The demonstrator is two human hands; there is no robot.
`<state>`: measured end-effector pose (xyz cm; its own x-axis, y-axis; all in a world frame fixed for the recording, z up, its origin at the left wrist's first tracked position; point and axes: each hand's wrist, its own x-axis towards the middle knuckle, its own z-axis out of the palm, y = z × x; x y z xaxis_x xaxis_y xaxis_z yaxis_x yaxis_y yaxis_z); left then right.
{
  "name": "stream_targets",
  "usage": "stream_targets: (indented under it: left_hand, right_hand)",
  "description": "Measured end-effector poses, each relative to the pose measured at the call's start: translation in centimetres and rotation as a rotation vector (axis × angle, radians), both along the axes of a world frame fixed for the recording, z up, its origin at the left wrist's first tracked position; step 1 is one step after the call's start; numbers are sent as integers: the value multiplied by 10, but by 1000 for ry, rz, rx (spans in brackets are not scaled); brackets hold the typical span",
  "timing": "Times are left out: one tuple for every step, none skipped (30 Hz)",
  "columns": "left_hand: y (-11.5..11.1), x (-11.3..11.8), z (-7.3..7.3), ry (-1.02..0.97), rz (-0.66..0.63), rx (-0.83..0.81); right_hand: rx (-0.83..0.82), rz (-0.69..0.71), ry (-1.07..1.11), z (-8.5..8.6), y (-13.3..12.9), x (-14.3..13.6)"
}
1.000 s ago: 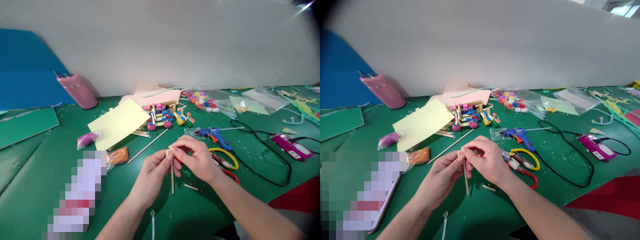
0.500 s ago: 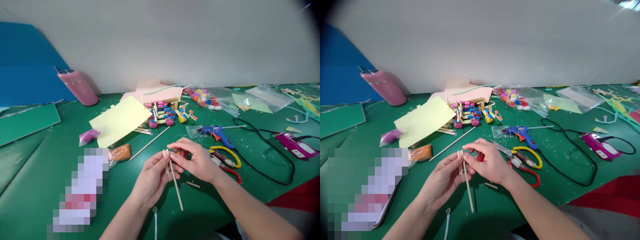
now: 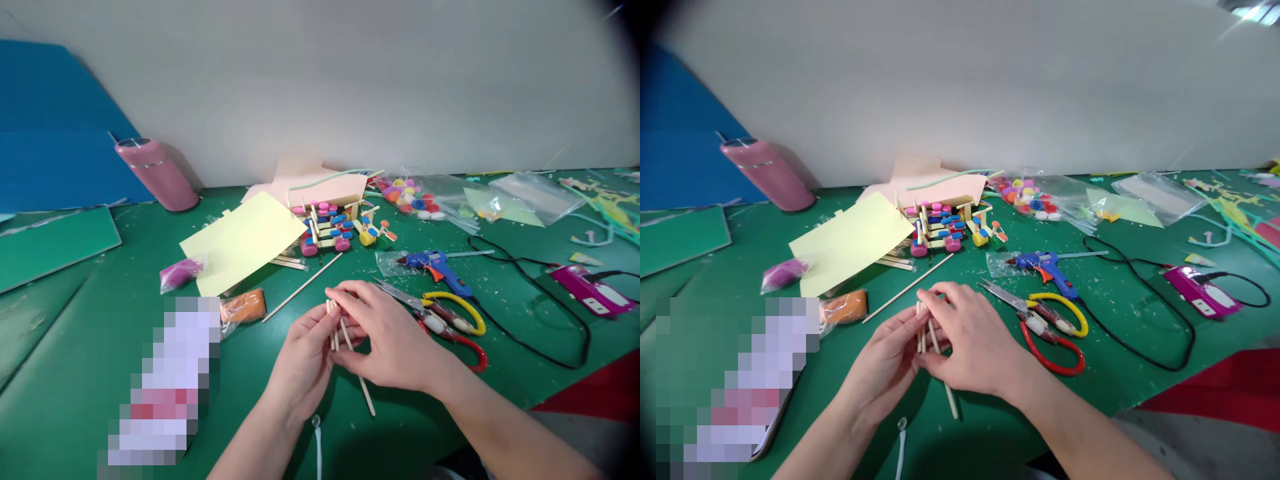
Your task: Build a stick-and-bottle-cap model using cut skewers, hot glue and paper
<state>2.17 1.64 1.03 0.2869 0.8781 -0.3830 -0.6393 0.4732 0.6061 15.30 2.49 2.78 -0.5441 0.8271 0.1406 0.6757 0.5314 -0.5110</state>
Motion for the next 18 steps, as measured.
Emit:
stream_targets:
  left_hand:
    - [0,0,0,2,0,1]
    - [-1,0,0,6,-3,-2]
    - [-1,1,1,11,-7,-8]
    - [-1,1,1,17,-13,-11]
    - [-1,1,1,22,-20,-13]
    - [-1,2,1,25,-30,-12]
    - [-1,2,2,26,-39,-9]
    - [-1,2,2,26,-47,-4]
    - [-1,2,3,26,-53,-2]
    - [0,2,3,26,-56,-3]
    - [0,2,4,28,-55,-6]
    - [-1,2,4,30,-55,-13]
    - [-1,1,4,33,-54,-20]
    - [-2,1,4,34,-54,-27]
    - [-2,1,5,33,-54,-32]
    - [-3,0,4,32,-57,-34]
    - [-3,0,4,30,-61,-35]
    - [-4,0,4,27,-65,-34]
  right_hand:
    - [11,-3,-8,0,0,0]
    - [19,-4,-10,0,0,0]
    - [23,-5,-7,0,0,0]
    - [24,-4,1,0,1,0]
    - [21,-1,12,1,2,1]
    - [17,3,23,1,3,1]
    - [12,9,33,2,3,1]
    - [9,15,42,3,4,2]
    - [7,20,48,4,5,2]
    - [8,23,51,5,5,2]
    - [12,23,53,5,6,2]
    - [16,22,52,5,6,2]
    - [24,18,50,6,6,2]
    - [31,17,49,6,6,2]
    - [38,16,47,5,7,3]
    - [44,15,48,5,7,3]
    - [49,13,50,5,7,3]
    - [49,13,54,4,8,2]
